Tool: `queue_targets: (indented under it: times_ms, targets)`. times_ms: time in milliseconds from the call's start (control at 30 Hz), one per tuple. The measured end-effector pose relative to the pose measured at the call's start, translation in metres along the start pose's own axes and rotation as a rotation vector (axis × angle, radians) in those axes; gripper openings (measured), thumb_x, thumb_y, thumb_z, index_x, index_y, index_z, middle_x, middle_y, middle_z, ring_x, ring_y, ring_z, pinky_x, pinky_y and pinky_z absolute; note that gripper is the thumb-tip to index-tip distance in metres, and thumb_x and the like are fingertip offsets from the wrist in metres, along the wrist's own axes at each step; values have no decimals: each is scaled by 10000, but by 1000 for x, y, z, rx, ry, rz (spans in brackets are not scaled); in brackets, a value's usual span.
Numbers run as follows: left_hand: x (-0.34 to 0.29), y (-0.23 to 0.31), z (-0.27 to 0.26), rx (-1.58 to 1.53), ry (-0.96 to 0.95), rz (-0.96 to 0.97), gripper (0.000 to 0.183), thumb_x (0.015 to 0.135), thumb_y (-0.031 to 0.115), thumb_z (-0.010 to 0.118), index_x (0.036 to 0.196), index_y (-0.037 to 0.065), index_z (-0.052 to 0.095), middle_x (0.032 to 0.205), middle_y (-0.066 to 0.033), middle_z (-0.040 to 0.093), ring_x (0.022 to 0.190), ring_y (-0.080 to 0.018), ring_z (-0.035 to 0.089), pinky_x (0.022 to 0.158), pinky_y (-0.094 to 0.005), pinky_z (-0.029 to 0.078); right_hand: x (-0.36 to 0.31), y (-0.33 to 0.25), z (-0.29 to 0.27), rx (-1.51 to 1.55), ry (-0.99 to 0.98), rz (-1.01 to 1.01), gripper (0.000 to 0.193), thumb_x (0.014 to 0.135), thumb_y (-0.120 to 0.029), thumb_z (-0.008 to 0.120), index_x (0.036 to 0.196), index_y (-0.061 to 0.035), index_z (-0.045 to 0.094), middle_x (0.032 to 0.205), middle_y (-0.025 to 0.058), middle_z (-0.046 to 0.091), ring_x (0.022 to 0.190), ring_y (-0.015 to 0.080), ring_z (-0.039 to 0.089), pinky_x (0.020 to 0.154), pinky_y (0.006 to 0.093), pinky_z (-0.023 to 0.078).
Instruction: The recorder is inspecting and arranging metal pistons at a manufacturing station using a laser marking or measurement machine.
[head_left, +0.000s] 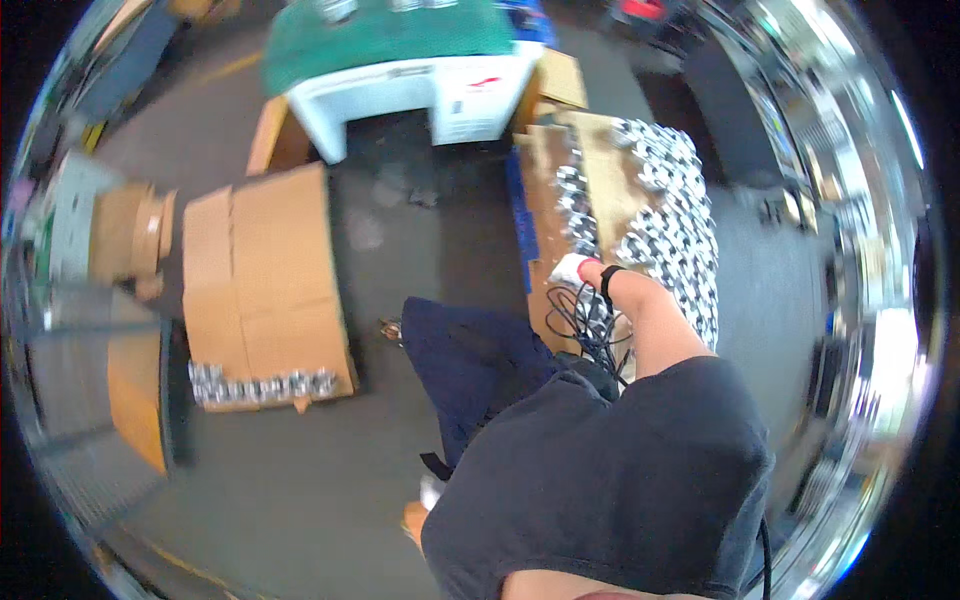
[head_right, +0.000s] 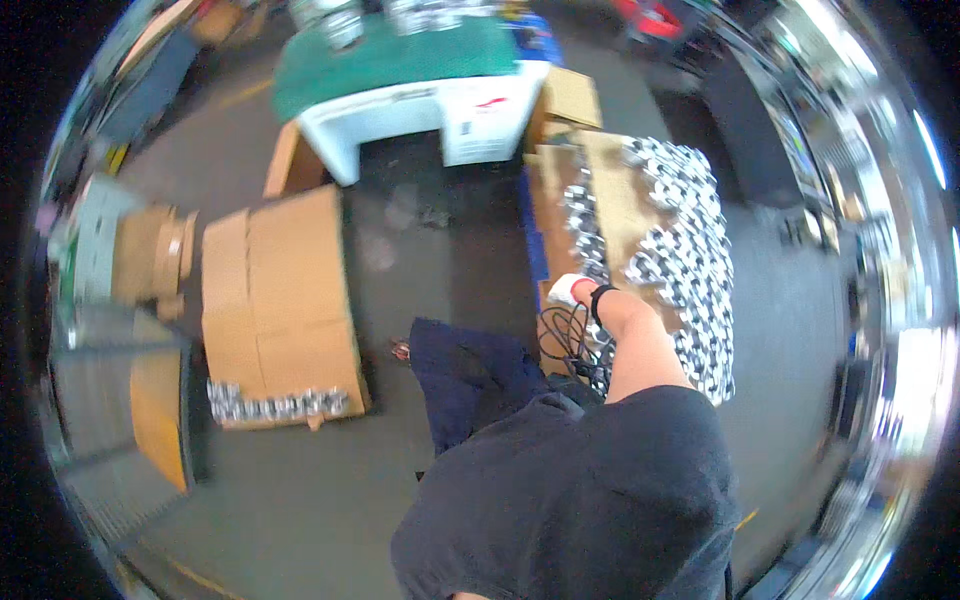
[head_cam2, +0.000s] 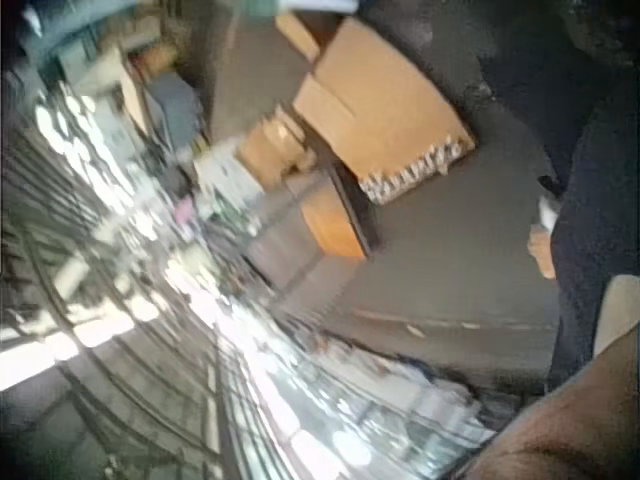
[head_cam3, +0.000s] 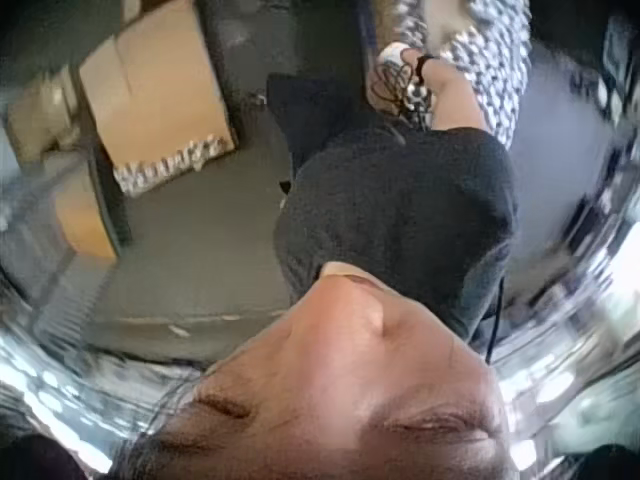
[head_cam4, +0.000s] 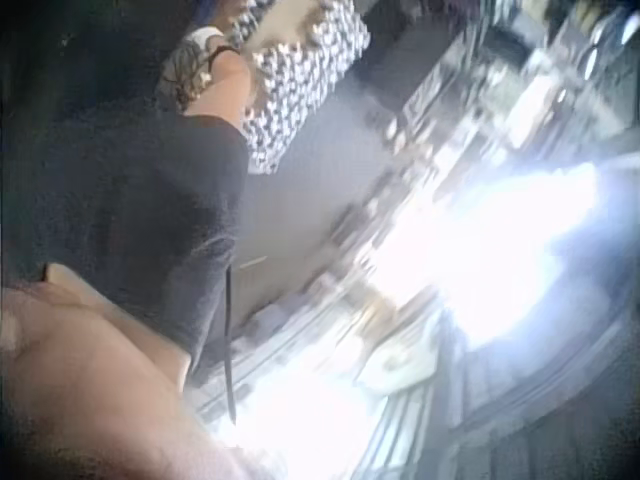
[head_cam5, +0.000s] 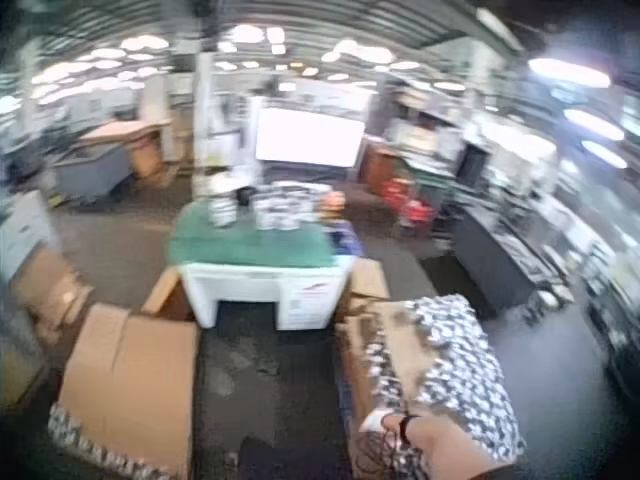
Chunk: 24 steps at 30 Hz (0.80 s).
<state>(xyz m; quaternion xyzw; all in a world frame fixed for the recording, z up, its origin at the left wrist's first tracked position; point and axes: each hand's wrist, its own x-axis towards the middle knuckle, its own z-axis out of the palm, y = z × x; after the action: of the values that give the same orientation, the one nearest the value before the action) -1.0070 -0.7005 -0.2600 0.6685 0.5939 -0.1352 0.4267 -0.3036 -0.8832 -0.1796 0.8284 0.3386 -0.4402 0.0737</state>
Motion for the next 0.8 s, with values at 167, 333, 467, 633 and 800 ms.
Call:
queue_targets:
  times_ms: [167, 333, 467, 633, 800]
  targets:
    - [-12, 39, -31, -88, -310, -325, 496, 913, 425, 581, 1264, 74, 586, 1203, -91, 609, 1062, -280, 557, 911, -416, 445, -126, 143, 79, -157, 82, 312, 401, 899, -405, 540, 1062, -89, 724, 1068, 191, 696, 990, 374, 666, 880, 404, 512]
    - [31, 105, -86, -273, -156, -469, 488, 902, 471, 574, 1222, 103, 608, 1121, -75, 620, 968, -277, 560, 837, -425, 460, -163, 178, 141, 121, 34, 413, 415, 928, -396, 527, 1120, -75, 707, 1102, 189, 690, 1016, 368, 666, 906, 423, 514]
    - [100, 213, -127, -577, -30, -381, 485, 893, 508, 569, 1189, 126, 625, 1056, -63, 629, 892, -276, 562, 777, -433, 471, -137, 200, 139, 908, 190, 836, 505, 861, -468, 606, 1199, -99, 672, 1208, 175, 657, 1129, 350, 622, 974, 424, 477]
    - [138, 419, -127, -660, -245, -28, 378, 971, 341, 550, 1153, 17, 617, 1056, -73, 644, 907, -221, 594, 793, -386, 500, -98, 261, 92, 874, 375, 932, 919, 734, -532, 704, 1473, -102, 366, 1337, 209, 570, 1224, 357, 553, 1017, 431, 446]
    - [115, 565, -52, -41, -13, 136, 367, 954, 211, 600, 1217, -44, 580, 1150, -110, 629, 1038, -226, 586, 928, -362, 466, -31, 348, 63, 965, 320, 945, 953, 726, -496, 704, 1530, -242, 262, 1388, 194, 525, 1228, 357, 561, 1005, 462, 459]
